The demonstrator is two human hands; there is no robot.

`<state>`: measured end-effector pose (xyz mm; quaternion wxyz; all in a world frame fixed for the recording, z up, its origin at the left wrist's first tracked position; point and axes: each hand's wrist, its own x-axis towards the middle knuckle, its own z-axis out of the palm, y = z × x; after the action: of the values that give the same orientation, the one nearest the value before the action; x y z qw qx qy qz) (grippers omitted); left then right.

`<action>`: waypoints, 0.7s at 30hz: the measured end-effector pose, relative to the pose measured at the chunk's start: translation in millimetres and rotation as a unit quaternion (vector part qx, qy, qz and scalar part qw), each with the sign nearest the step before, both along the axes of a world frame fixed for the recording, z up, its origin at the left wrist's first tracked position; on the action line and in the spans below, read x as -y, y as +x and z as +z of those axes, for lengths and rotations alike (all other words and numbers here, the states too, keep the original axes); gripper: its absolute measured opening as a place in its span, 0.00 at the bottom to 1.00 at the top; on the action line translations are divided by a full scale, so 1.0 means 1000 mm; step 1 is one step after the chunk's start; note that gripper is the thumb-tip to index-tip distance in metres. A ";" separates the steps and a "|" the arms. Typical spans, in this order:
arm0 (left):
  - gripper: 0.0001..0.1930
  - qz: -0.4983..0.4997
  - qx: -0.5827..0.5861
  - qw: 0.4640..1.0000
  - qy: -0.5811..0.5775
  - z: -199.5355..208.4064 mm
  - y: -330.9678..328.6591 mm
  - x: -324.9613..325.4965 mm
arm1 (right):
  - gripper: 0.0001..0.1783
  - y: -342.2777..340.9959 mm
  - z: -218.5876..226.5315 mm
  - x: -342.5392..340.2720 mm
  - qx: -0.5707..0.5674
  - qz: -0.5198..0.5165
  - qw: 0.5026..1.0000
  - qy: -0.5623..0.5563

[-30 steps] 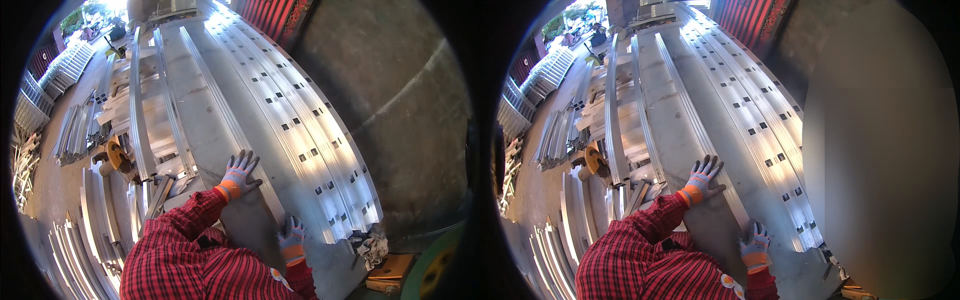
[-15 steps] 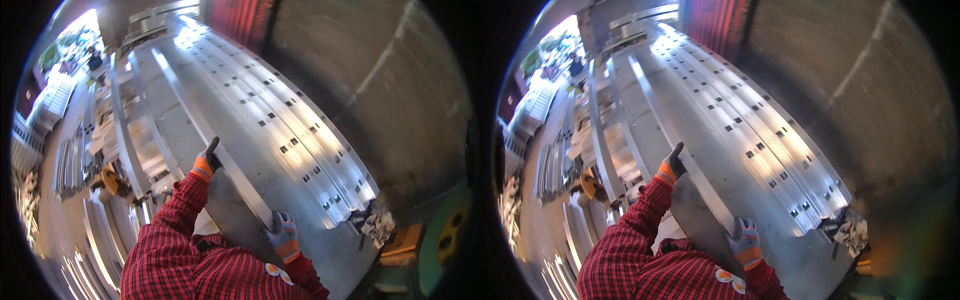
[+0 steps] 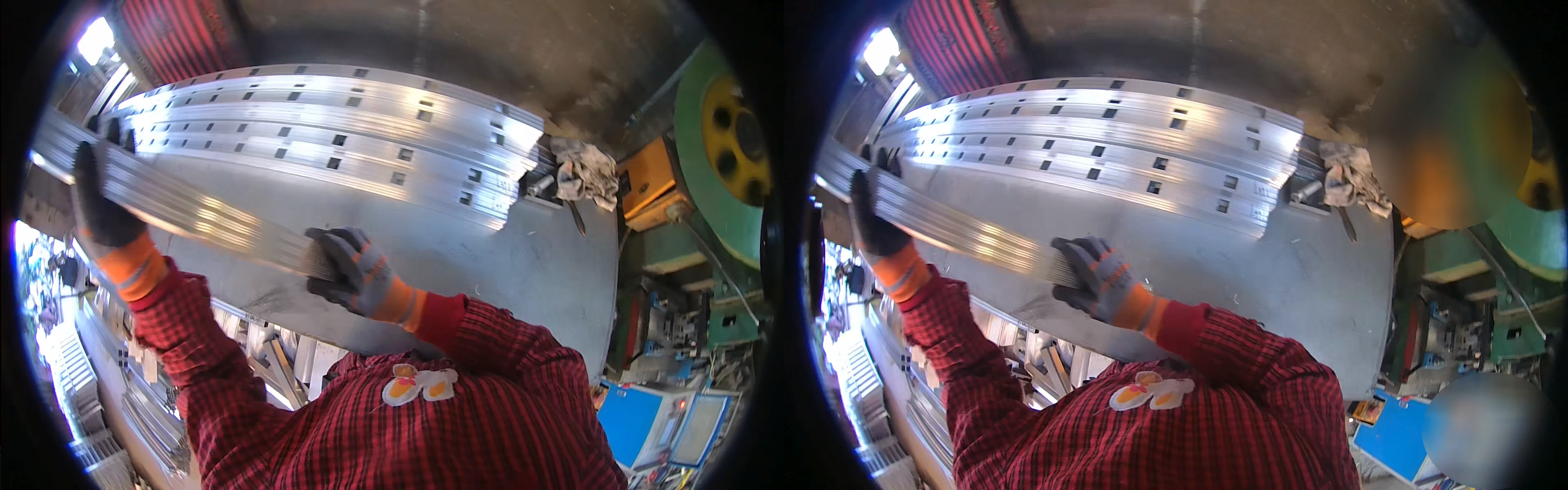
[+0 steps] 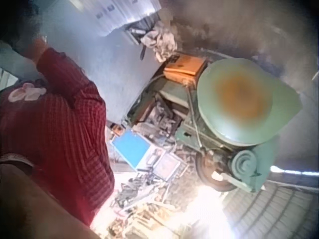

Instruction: The person measures a metal profile with a tape measure, then places it into a cutting machine and operates the controls to cut it. The person repeats this process for several profiles, stacking the cut pieces on a nearby table.

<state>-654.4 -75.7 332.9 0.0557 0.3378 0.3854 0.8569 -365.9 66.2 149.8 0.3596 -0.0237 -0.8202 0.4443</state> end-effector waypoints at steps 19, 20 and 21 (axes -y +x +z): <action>0.32 0.182 -0.125 0.970 -0.103 -0.039 0.105 -0.069 | 0.34 -0.005 -0.044 -0.014 0.077 -0.092 0.993 0.007; 0.32 0.147 -0.110 0.978 -0.100 -0.035 0.103 -0.073 | 0.34 -0.002 -0.042 -0.018 0.097 -0.103 0.990 0.018; 0.32 0.139 -0.101 0.978 -0.115 -0.016 0.108 -0.054 | 0.36 -0.002 -0.034 -0.010 0.068 -0.079 0.995 -0.003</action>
<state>-545.9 -21.6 316.9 -0.0646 0.3575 0.5279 0.7676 -368.2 75.7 115.9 0.3372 -0.1198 -0.8368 0.4143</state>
